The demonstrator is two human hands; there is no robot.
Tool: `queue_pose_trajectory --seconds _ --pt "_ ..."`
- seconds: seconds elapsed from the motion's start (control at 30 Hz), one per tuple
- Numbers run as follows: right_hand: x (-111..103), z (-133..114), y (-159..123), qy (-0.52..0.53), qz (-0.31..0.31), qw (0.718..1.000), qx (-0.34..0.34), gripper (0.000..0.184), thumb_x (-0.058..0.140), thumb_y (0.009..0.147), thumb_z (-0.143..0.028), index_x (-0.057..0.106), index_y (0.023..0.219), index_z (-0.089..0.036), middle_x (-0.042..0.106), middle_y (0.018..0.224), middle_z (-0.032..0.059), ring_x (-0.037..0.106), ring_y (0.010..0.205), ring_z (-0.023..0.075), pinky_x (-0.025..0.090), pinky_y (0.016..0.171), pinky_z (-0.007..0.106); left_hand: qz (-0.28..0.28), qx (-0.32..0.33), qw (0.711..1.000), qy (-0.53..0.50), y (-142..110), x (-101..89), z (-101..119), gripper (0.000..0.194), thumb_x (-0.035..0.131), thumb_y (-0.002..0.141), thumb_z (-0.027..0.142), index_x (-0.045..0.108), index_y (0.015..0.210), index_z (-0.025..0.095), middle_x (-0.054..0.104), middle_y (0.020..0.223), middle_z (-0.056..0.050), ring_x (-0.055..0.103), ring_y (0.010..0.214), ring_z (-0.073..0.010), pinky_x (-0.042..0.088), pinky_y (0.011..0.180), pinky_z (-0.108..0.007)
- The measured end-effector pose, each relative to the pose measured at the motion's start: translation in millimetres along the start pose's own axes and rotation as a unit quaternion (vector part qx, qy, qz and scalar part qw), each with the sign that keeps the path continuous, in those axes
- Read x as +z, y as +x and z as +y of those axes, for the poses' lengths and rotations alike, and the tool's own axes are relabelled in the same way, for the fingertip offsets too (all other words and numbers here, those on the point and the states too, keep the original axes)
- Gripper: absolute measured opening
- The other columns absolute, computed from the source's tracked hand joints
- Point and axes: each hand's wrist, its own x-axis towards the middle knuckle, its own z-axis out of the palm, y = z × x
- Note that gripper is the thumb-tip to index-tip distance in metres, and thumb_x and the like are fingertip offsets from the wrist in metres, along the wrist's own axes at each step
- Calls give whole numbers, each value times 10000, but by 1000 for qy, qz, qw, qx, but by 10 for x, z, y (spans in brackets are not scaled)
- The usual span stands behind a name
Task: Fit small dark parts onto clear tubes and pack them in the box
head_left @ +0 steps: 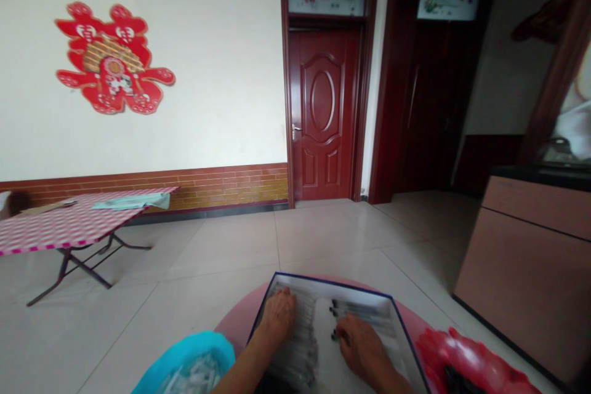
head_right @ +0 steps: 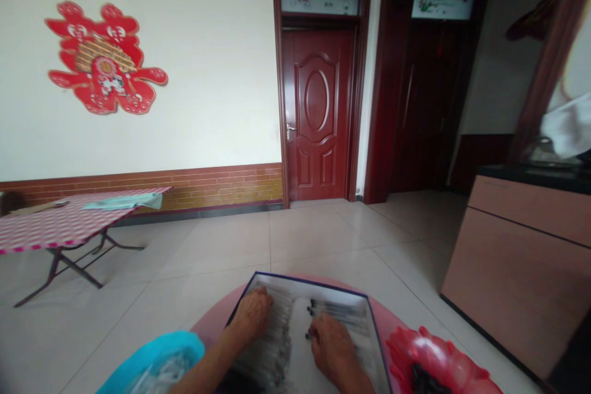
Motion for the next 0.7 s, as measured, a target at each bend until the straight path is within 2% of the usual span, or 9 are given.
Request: queue_pose_trajectory --seconds 0.17,0.37,0.53,0.7 --pt "78 59 -19 -24 12 999 -37 236 481 670 -94 600 830 -221 598 844 41 546 809 200 354 720 311 46 -18 999 -11 90 -38 170 269 341 826 136 606 871 131 581 920 -123 581 839 -225 445 704 -332" --pt "82 -6 -34 -37 32 997 -52 189 490 677 -96 599 775 -215 597 817 39 541 784 202 352 699 317 92 -12 995 -47 206 -19 475 272 318 859 196 582 921 176 588 902 -83 591 806 -198 424 681 -294" --pt "-56 -100 33 -9 39 999 -30 156 454 726 -129 584 778 -197 615 805 59 560 766 203 390 708 324 119 22 989 -86 223 84 558 274 324 858 192 557 1001 213 609 873 -55 595 788 -184 428 693 -286" --pt "-308 -153 242 127 108 986 20 217 394 792 -226 578 905 -208 637 899 70 587 819 195 431 750 309 184 83 969 -141 191 141 565 314 323 871 210 494 1134 224 613 976 -67 576 886 -183 439 776 -296"
